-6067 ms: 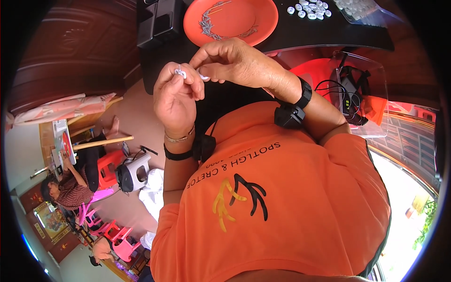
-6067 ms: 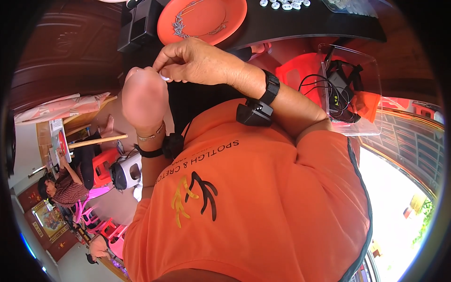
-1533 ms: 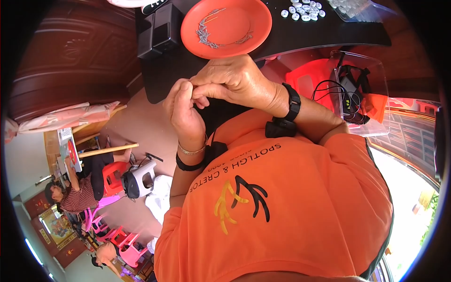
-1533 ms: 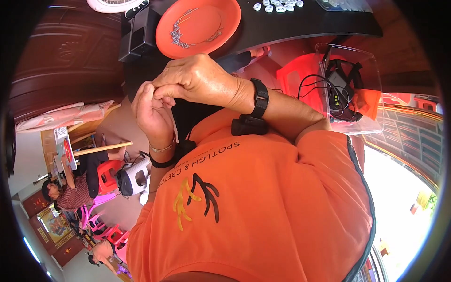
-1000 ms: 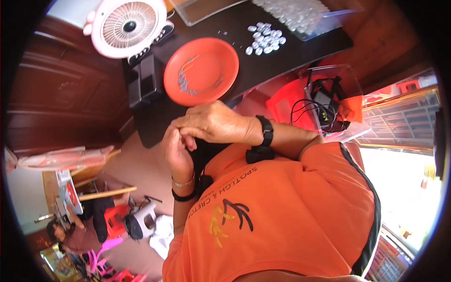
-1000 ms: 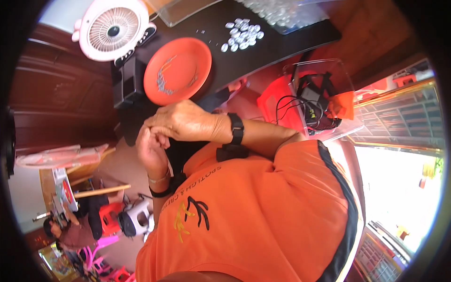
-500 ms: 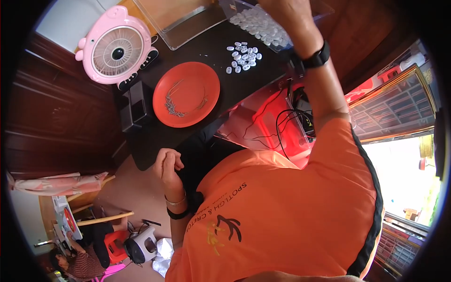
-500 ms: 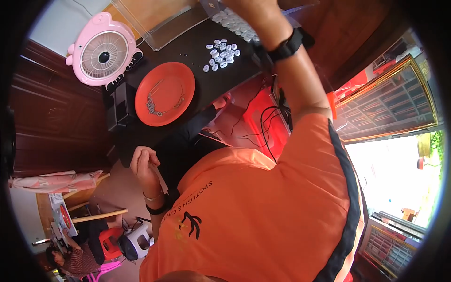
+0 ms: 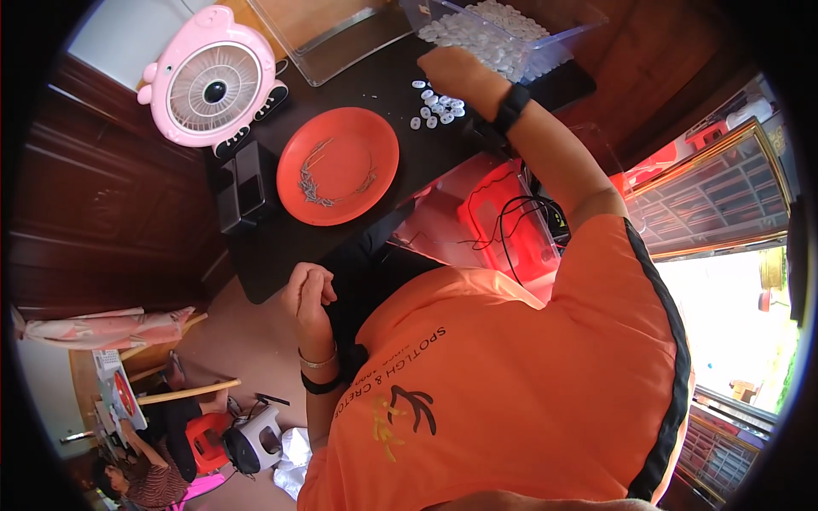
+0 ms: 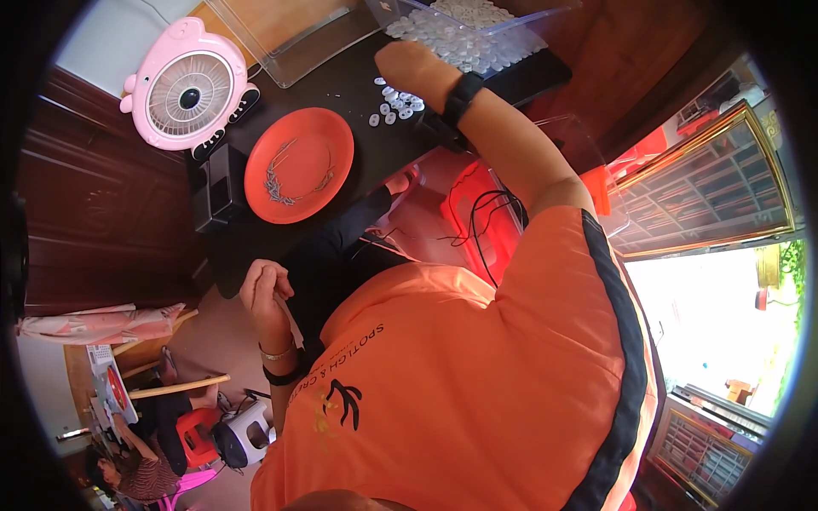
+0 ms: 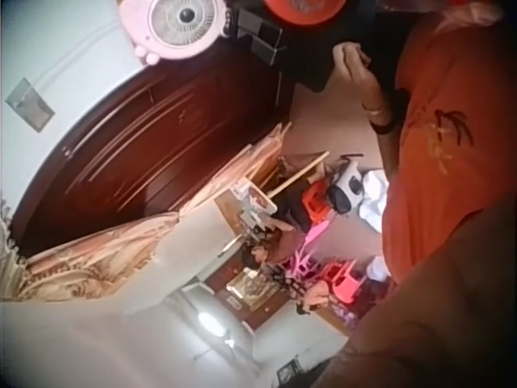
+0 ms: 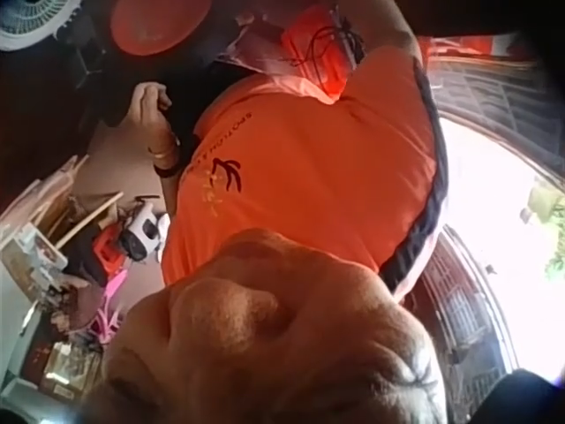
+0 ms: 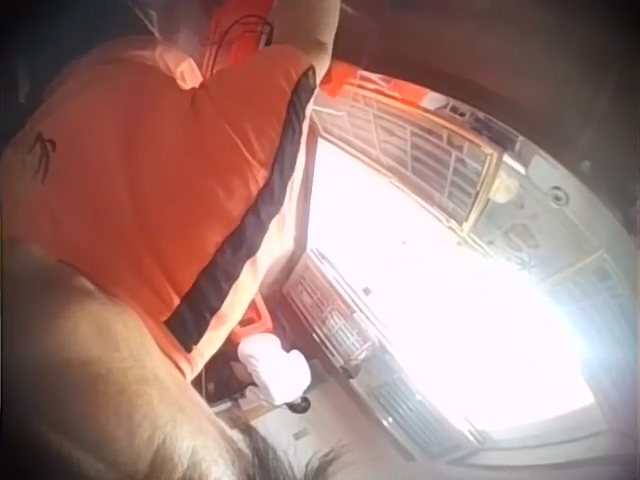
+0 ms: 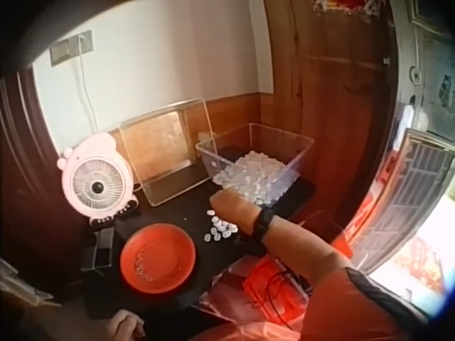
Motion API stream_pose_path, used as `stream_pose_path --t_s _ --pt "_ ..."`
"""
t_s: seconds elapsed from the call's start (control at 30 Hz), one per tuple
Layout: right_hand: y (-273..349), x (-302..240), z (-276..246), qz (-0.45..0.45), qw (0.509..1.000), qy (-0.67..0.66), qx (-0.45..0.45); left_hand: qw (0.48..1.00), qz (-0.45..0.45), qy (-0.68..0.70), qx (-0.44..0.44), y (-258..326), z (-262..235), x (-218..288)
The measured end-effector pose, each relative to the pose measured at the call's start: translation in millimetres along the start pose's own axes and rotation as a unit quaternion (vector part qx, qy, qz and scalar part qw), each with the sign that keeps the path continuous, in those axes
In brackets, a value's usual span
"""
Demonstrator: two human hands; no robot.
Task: The recorder is manually assembling small plastic components with metal rings and hooks on a plate at a desk.
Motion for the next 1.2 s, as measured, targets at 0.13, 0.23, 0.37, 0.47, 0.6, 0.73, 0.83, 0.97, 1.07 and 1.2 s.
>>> stream_pose_path --t_s 0.13,0.23,0.37,0.47,0.6,0.73,0.83,0.97,1.07,1.2 --pt "1 0 22 -0.011 0.998 0.033 -0.059 1.000 0.002 -0.015 -0.008 1 -2 -2" --pt "1 -13 23 -0.071 0.997 -0.004 -0.010 1.000 -0.007 0.001 -0.004 1 -1 -3" --pt "-2 -27 16 -0.085 0.995 -0.045 -0.027 1.000 -0.017 -0.009 -0.016 -1 -2 -6" --pt "-2 -25 10 -0.059 0.993 -0.087 -0.047 0.999 -0.022 -0.016 -0.023 1 1 -3" --pt "-6 -18 14 -0.050 0.993 -0.102 -0.033 1.000 -0.022 0.013 -0.019 2 2 -3" --pt "-8 -2 22 -0.025 0.992 -0.121 -0.012 0.999 -0.028 -0.002 -0.037 -2 3 -1" --pt "-7 -10 12 -0.040 0.990 -0.134 0.028 0.997 -0.043 0.037 -0.042 -8 5 -1" --pt "13 -69 -40 -0.028 0.809 -0.586 -0.039 0.998 -0.037 0.037 -0.041 -12 9 4" --pt "30 -112 -62 -0.048 0.700 -0.704 -0.106 0.997 0.019 0.011 -0.071 -18 17 16" --pt "52 -158 -76 -0.057 0.630 -0.767 -0.107 0.995 0.020 0.043 -0.090 -22 28 35"
Point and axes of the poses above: each hand's wrist, its own y-axis away from the middle knuckle, its own z-axis out of the palm, x = y × z, the point moved 1 cm from there along -y, towards the middle knuckle, and after that the axes turned 2 degrees about -z, right-handed, at the moved point
